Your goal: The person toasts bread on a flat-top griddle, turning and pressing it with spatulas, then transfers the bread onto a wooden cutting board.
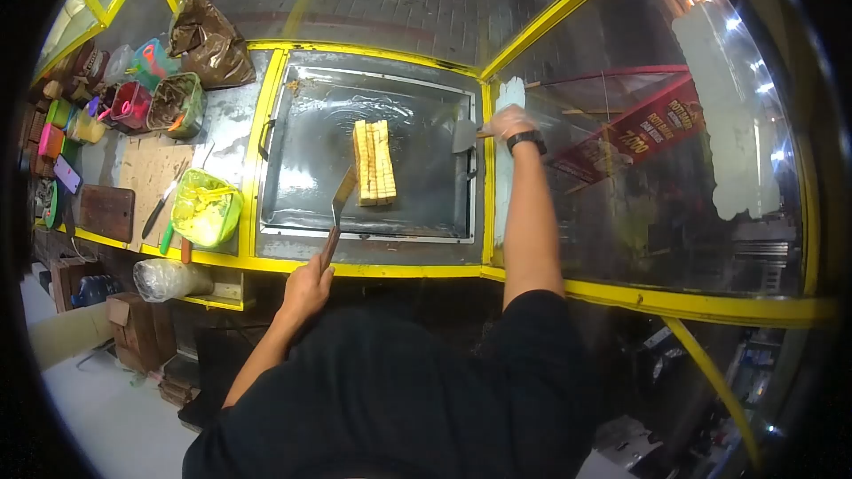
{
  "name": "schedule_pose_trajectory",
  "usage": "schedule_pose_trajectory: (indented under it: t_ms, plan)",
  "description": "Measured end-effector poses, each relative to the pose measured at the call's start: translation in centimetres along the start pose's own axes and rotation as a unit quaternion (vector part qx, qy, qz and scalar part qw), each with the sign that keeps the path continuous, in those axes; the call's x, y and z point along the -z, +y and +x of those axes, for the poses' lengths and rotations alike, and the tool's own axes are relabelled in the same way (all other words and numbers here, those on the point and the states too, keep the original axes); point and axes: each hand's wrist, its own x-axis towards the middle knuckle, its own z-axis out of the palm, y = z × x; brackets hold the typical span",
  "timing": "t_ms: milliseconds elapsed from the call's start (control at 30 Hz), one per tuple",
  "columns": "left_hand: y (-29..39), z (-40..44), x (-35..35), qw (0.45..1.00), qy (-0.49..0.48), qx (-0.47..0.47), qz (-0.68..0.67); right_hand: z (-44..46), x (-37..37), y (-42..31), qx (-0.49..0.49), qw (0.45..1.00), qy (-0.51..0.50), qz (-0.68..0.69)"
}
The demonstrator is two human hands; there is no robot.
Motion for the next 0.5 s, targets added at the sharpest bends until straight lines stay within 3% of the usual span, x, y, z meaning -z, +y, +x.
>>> schedule_pose_trajectory:
  t_ms: [100,233,500]
  plan:
    - [0.7,-0.1,-1.4,1.0,0.006,0.021,0.004,3.0,0.4,2.5,-0.056,0.997,-0.012,0.042]
    - [1.5,-0.1,-2.1,0.999,0.025,0.03,0.013,-0.2,4.6,0.8,-0.089,0.992,-0.034,0.081]
    - [2.1,-0.8,-2.1,0.998,0.033,0.05,0.022,5.3,2.9,1.9,-0.027,0.998,-0.055,-0.001]
